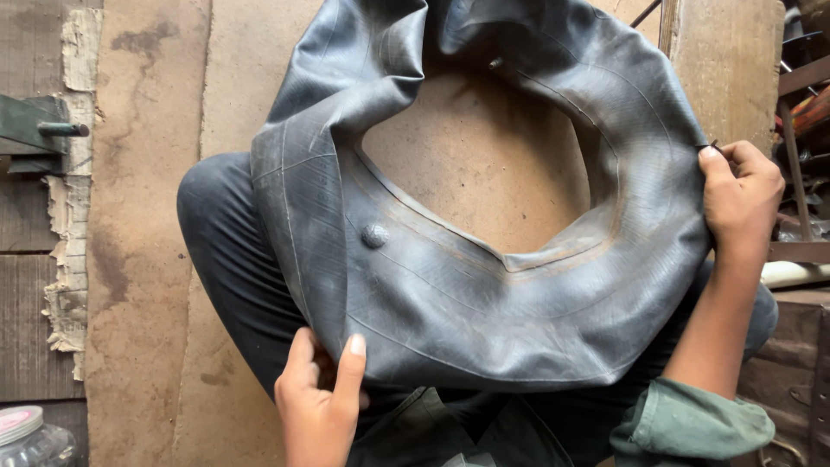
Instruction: The person inspects a large black rubber tire tube, locating a patch and a tear. They use a small orange tool to probe the tear and then apply a black adhesive patch over the damaged area, pressing it down firmly.
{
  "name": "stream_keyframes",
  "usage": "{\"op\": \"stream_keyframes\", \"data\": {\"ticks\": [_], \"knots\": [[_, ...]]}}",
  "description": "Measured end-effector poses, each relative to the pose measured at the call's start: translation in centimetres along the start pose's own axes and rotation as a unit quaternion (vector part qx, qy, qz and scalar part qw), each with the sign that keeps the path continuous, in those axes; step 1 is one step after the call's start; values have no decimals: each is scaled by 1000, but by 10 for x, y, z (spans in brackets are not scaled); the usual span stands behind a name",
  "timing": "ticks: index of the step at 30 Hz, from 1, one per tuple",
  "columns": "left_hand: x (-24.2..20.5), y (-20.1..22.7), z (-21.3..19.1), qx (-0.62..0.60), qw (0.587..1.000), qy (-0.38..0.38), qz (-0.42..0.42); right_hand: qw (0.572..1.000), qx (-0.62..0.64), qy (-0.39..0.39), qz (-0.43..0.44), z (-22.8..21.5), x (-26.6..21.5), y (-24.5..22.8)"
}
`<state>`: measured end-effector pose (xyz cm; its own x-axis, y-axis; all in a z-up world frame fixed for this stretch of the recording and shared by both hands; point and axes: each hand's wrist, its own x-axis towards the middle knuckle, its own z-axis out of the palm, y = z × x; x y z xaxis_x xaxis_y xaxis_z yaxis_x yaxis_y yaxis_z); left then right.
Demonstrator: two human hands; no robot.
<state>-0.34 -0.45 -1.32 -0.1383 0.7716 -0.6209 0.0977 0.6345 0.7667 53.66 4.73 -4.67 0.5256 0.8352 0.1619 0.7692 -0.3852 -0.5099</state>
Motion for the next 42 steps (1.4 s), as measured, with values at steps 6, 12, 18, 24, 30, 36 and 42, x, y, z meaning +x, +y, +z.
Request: {"op": "stream_keyframes", "data": {"ticks": [6,12,18,24,30,36,42], "knots": [[11,3,-9,76,994,-25,74,997,-53,43,-24,-3,-11,-45],[30,5,-15,-195,969,-151,3,991,-75,37,-108,-18,-64,-152],[31,-4,3,-257,951,-168,-17,933,68,-307,-177,12,-114,-246],[31,-12,5,-305,943,-135,-2,912,105,-389,-78,49,-124,-261],[27,-20,5,-369,918,-141,-22,896,213,-390,21,39,-133,-240],[34,-19,0,-379,914,-131,-63,839,348,-405,109,36,-131,-237],[47,-23,15,-329,941,-56,-50,757,461,-408,218,42,-131,-239]]}}
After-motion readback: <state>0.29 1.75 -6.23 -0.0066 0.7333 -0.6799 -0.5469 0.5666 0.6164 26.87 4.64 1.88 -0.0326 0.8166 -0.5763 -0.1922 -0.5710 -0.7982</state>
